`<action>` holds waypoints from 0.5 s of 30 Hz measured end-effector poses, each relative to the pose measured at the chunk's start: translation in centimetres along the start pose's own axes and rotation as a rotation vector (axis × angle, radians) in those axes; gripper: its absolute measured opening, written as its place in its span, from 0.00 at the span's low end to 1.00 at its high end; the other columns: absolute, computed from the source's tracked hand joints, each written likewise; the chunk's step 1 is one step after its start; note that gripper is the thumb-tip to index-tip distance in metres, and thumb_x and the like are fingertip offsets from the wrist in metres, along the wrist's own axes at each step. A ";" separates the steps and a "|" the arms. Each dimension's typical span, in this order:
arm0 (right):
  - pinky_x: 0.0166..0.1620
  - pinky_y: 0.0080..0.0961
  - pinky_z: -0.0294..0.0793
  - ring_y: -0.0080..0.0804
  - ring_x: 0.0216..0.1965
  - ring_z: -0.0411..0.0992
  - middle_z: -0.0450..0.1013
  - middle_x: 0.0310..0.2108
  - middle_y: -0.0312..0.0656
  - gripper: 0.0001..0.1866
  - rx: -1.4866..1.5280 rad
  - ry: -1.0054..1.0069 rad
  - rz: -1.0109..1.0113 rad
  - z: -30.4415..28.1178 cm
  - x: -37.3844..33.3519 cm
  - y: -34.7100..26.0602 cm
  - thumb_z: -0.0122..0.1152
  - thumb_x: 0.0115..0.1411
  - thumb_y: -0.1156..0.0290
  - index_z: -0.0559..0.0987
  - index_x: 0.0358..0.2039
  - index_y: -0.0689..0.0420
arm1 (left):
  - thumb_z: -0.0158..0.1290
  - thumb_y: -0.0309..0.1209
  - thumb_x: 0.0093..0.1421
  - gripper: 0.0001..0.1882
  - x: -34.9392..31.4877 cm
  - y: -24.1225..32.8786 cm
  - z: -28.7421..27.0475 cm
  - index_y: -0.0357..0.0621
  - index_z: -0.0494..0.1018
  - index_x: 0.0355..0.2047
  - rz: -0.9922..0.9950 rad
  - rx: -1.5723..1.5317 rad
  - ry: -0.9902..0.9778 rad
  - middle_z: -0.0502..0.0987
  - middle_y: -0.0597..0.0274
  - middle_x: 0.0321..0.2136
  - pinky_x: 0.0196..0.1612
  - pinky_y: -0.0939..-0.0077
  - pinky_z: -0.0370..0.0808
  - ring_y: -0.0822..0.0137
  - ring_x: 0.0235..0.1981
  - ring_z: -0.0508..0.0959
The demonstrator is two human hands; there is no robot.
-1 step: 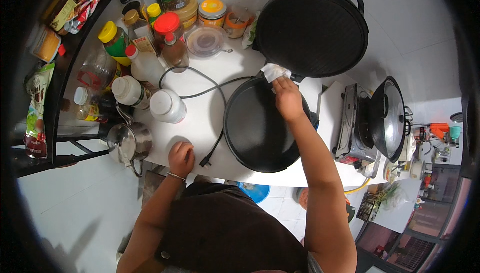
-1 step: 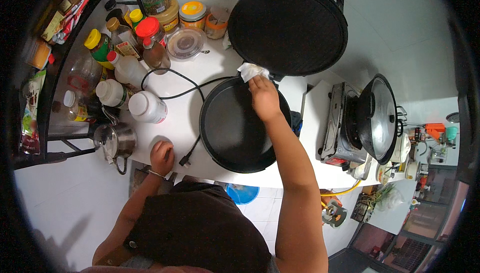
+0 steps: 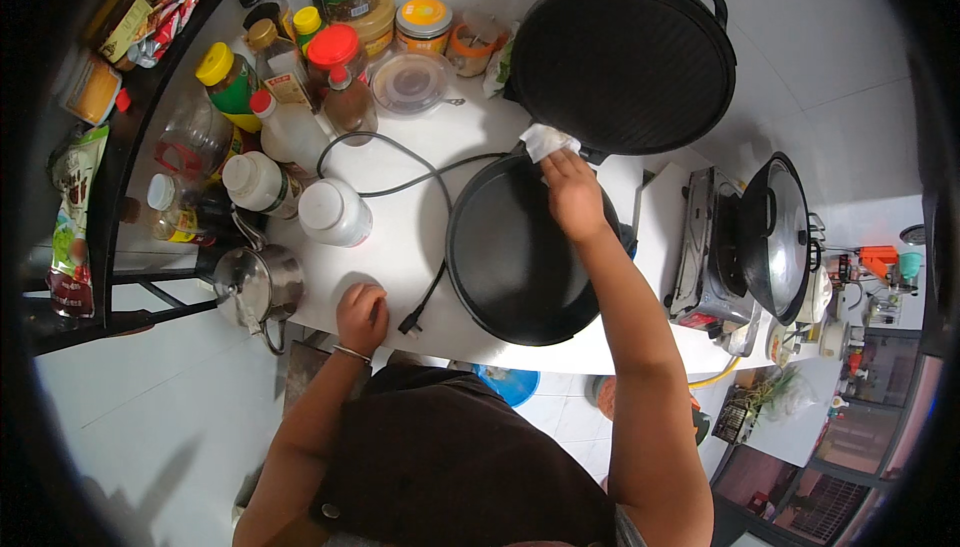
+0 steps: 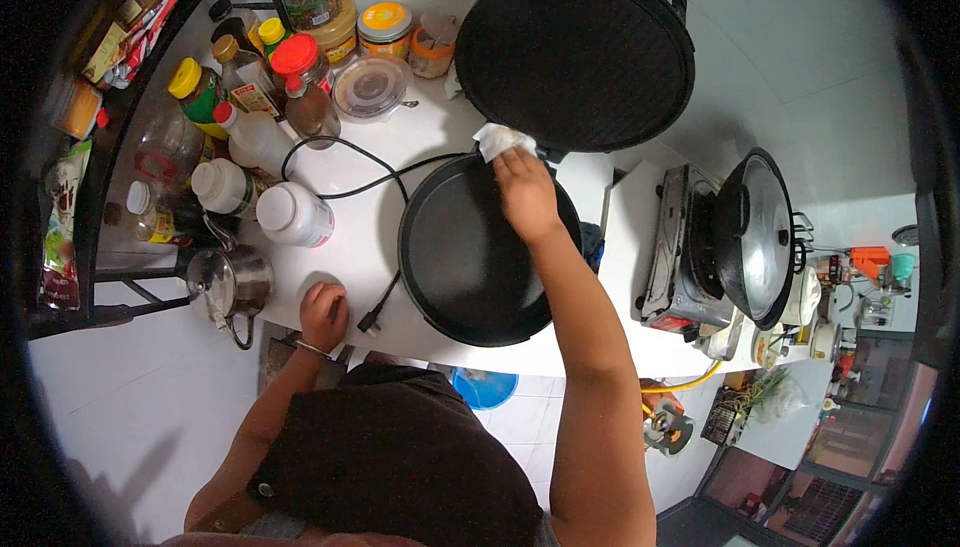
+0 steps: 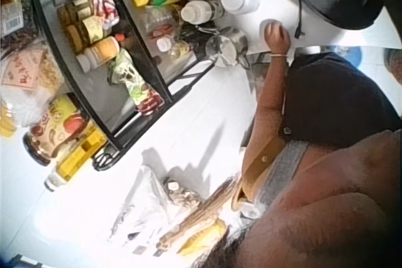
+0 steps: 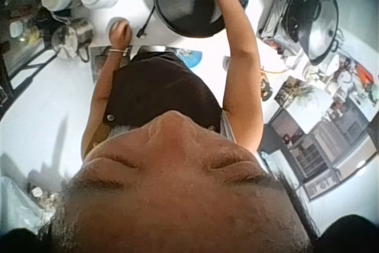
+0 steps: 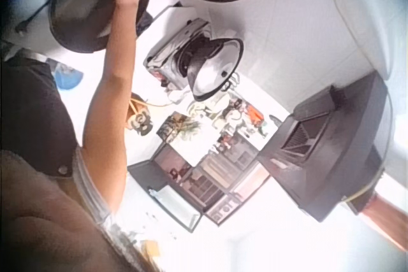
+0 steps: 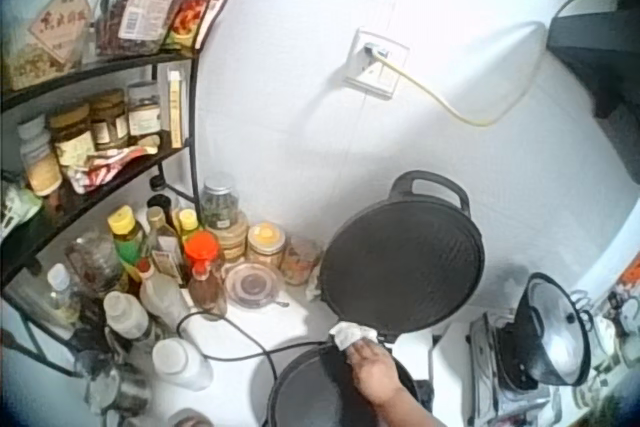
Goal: The person wipes the inside and outside of an electric griddle with a cloth, then cleans the nearby countertop and the top of a gas tank.
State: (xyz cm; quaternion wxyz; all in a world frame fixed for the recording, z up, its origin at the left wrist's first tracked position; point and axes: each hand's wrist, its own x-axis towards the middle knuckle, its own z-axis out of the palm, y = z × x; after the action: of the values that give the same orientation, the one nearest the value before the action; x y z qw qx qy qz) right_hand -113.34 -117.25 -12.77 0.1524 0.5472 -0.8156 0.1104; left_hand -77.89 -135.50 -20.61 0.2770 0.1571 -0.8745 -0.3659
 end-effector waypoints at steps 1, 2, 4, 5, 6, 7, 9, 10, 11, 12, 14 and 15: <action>0.57 0.37 0.67 0.47 0.54 0.69 0.72 0.50 0.48 0.20 -0.016 0.002 -0.023 -0.2 1.0 -0.4 0.55 0.51 0.78 0.77 0.47 0.64 | 0.52 0.19 0.49 0.06 0.1 0.0 0.0 0.39 0.72 0.29 -0.006 0.000 -0.006 0.74 0.52 0.27 0.33 0.62 0.72 0.50 0.29 0.74; 0.57 0.37 0.67 0.46 0.54 0.68 0.72 0.49 0.48 0.19 -0.032 0.005 -0.046 -0.4 2.2 -1.0 0.55 0.51 0.77 0.77 0.46 0.64 | 0.52 0.19 0.49 0.06 0.0 0.0 0.1 0.39 0.72 0.29 -0.011 0.000 -0.005 0.74 0.52 0.27 0.32 0.62 0.72 0.50 0.29 0.74; 0.57 0.37 0.67 0.45 0.54 0.68 0.73 0.48 0.47 0.18 -0.050 -0.006 -0.057 -0.4 2.7 -1.5 0.54 0.52 0.77 0.77 0.45 0.64 | 0.52 0.19 0.49 0.06 -0.2 -0.1 0.0 0.39 0.72 0.29 -0.022 0.002 -0.005 0.74 0.52 0.27 0.32 0.62 0.72 0.50 0.29 0.74; 0.57 0.36 0.67 0.44 0.54 0.68 0.73 0.47 0.47 0.18 -0.054 -0.019 -0.046 -0.2 2.5 -1.5 0.54 0.52 0.77 0.78 0.45 0.64 | 0.52 0.19 0.49 0.06 -0.3 -0.2 0.1 0.39 0.72 0.29 -0.018 0.001 -0.005 0.74 0.52 0.27 0.32 0.62 0.72 0.50 0.29 0.74; 0.57 0.36 0.67 0.44 0.54 0.67 0.74 0.47 0.46 0.18 -0.061 -0.033 -0.040 -0.1 2.3 -1.4 0.54 0.52 0.76 0.78 0.44 0.64 | 0.52 0.19 0.49 0.06 -0.2 -0.3 0.2 0.39 0.72 0.29 -0.015 -0.003 0.000 0.74 0.52 0.27 0.32 0.62 0.72 0.50 0.29 0.74; 0.57 0.35 0.67 0.43 0.53 0.68 0.75 0.45 0.45 0.18 -0.075 -0.045 -0.059 0.1 1.4 -0.7 0.55 0.52 0.76 0.79 0.44 0.63 | 0.52 0.19 0.49 0.06 -0.2 -0.4 0.3 0.39 0.72 0.29 -0.013 -0.007 0.005 0.74 0.52 0.27 0.32 0.61 0.72 0.50 0.29 0.74; 0.57 0.35 0.68 0.43 0.52 0.69 0.75 0.45 0.45 0.18 -0.079 -0.099 -0.016 -0.5 0.2 -0.1 0.55 0.52 0.75 0.78 0.45 0.63 | 0.52 0.19 0.49 0.06 -0.1 -0.4 0.2 0.39 0.72 0.29 -0.029 -0.006 -0.007 0.74 0.52 0.27 0.33 0.61 0.72 0.50 0.29 0.74; 0.57 0.35 0.68 0.42 0.52 0.69 0.75 0.45 0.45 0.19 -0.081 -0.128 0.006 -0.6 -0.1 -0.1 0.56 0.52 0.75 0.78 0.45 0.63 | 0.52 0.19 0.49 0.06 -0.2 -0.4 0.2 0.39 0.72 0.29 -0.038 -0.006 -0.014 0.74 0.52 0.27 0.33 0.61 0.72 0.50 0.29 0.74; 0.57 0.35 0.68 0.41 0.52 0.69 0.75 0.45 0.44 0.19 -0.154 -0.038 -0.067 0.0 0.1 0.1 0.56 0.52 0.75 0.78 0.46 0.63 | 0.52 0.19 0.49 0.06 -0.4 -0.5 0.3 0.39 0.72 0.29 -0.046 -0.004 -0.013 0.74 0.52 0.27 0.33 0.61 0.72 0.50 0.29 0.74; 0.57 0.35 0.68 0.41 0.52 0.69 0.75 0.45 0.44 0.19 -0.152 -0.018 -0.096 0.0 0.7 -0.1 0.56 0.52 0.74 0.78 0.46 0.62 | 0.52 0.19 0.49 0.06 -0.5 -0.6 0.4 0.39 0.72 0.29 -0.049 -0.003 -0.013 0.75 0.52 0.27 0.33 0.61 0.72 0.50 0.30 0.74; 0.57 0.35 0.68 0.41 0.51 0.69 0.75 0.45 0.43 0.18 -0.142 0.027 -0.155 0.0 2.4 -0.9 0.57 0.52 0.74 0.79 0.45 0.62 | 0.52 0.19 0.49 0.06 -0.5 -0.7 0.5 0.39 0.72 0.29 -0.051 -0.003 -0.008 0.75 0.53 0.28 0.34 0.61 0.72 0.50 0.30 0.75; 0.59 0.36 0.66 0.45 0.54 0.68 0.74 0.47 0.46 0.18 -0.091 -0.014 -0.115 0.4 2.7 -1.0 0.53 0.53 0.76 0.78 0.45 0.62 | 0.52 0.19 0.49 0.06 -0.6 -0.7 0.5 0.39 0.72 0.29 -0.052 -0.007 -0.002 0.75 0.53 0.28 0.34 0.61 0.72 0.50 0.30 0.75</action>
State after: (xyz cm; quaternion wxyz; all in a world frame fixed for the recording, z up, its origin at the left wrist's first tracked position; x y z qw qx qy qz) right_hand -113.44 -120.09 -12.15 0.1777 0.5863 -0.7881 0.0603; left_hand -77.68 -135.43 -21.60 0.2669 0.1784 -0.8690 -0.3765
